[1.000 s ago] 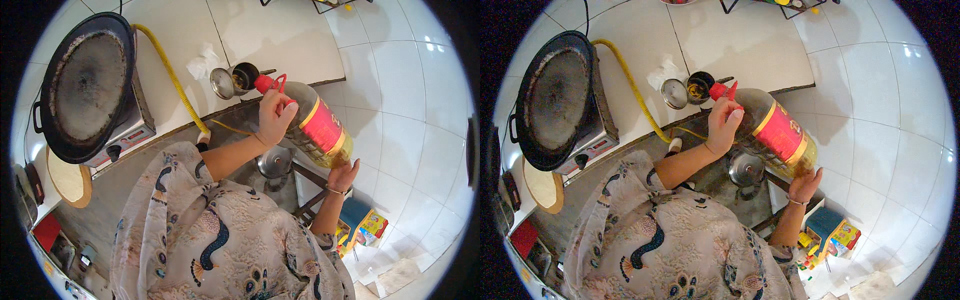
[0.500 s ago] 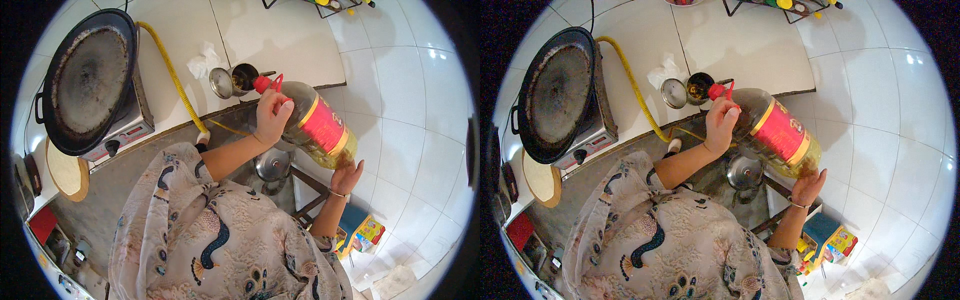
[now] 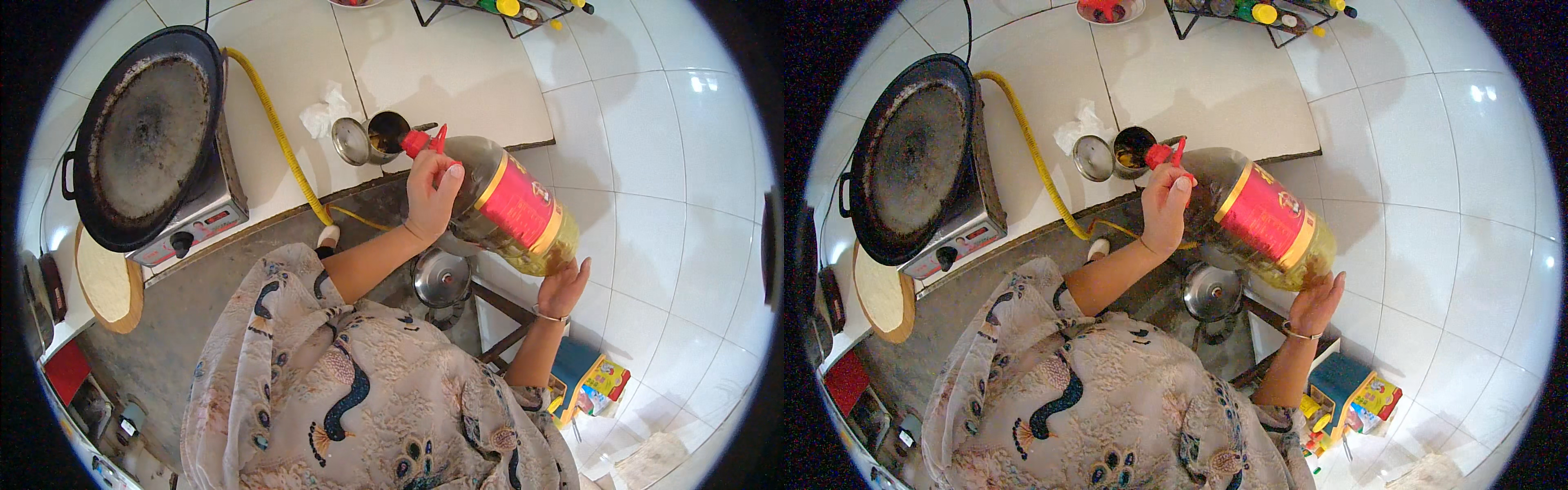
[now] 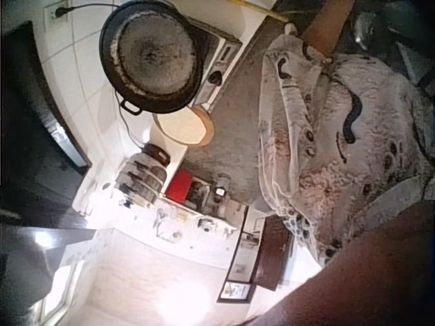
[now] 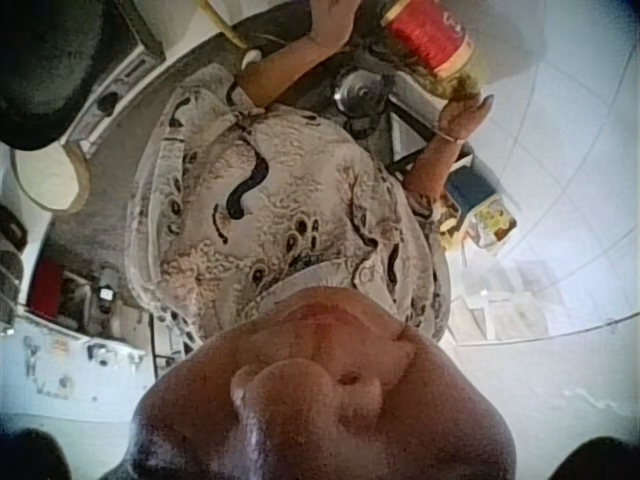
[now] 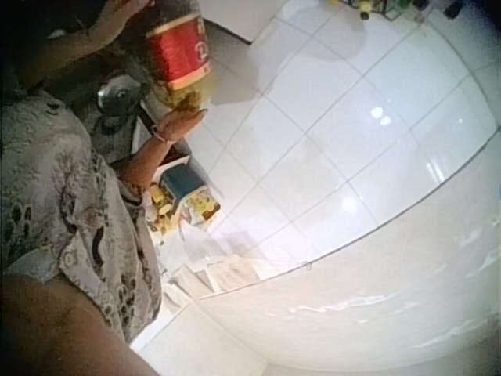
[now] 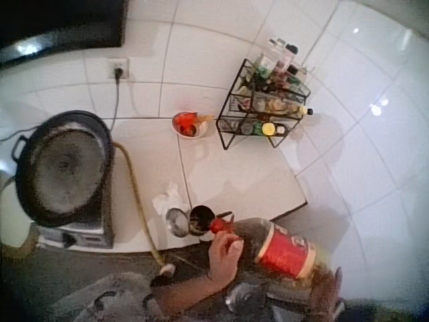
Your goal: The person cleans a wok with a paper towel, pours oil into a metal kettle, and then wipes the wok with the oil-soaked towel. They then place a large round dough onto the wok to cook. The person also handles a wooden tray and a second piece of dough on a cutting board.
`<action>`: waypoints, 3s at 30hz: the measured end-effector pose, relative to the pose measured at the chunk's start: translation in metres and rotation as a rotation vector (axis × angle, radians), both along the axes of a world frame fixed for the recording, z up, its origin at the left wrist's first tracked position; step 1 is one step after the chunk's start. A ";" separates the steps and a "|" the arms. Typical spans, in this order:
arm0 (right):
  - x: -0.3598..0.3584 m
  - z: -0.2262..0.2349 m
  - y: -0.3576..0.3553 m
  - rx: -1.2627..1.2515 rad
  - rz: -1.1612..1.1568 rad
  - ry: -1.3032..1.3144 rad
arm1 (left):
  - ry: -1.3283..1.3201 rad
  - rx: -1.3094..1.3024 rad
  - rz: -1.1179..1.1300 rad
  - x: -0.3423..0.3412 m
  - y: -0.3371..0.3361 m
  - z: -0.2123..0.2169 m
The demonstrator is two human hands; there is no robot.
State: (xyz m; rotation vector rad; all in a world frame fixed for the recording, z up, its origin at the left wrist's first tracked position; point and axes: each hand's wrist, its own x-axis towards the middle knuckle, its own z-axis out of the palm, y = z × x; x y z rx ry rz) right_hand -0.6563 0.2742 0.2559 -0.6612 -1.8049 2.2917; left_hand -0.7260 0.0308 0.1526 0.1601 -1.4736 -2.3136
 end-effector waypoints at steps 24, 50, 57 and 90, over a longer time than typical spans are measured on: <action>0.018 0.007 0.006 0.060 -0.025 0.029 | -0.006 0.021 -0.021 0.014 0.006 -0.003; 0.023 0.024 0.006 0.115 0.003 0.063 | 0.013 0.070 -0.038 0.014 0.006 0.005; 0.024 0.030 -0.005 0.085 -0.064 0.057 | 0.020 0.111 -0.037 0.016 0.007 0.006; 0.074 -0.116 0.004 -0.422 -0.145 -0.145 | 0.112 -0.325 -0.132 0.015 0.000 0.023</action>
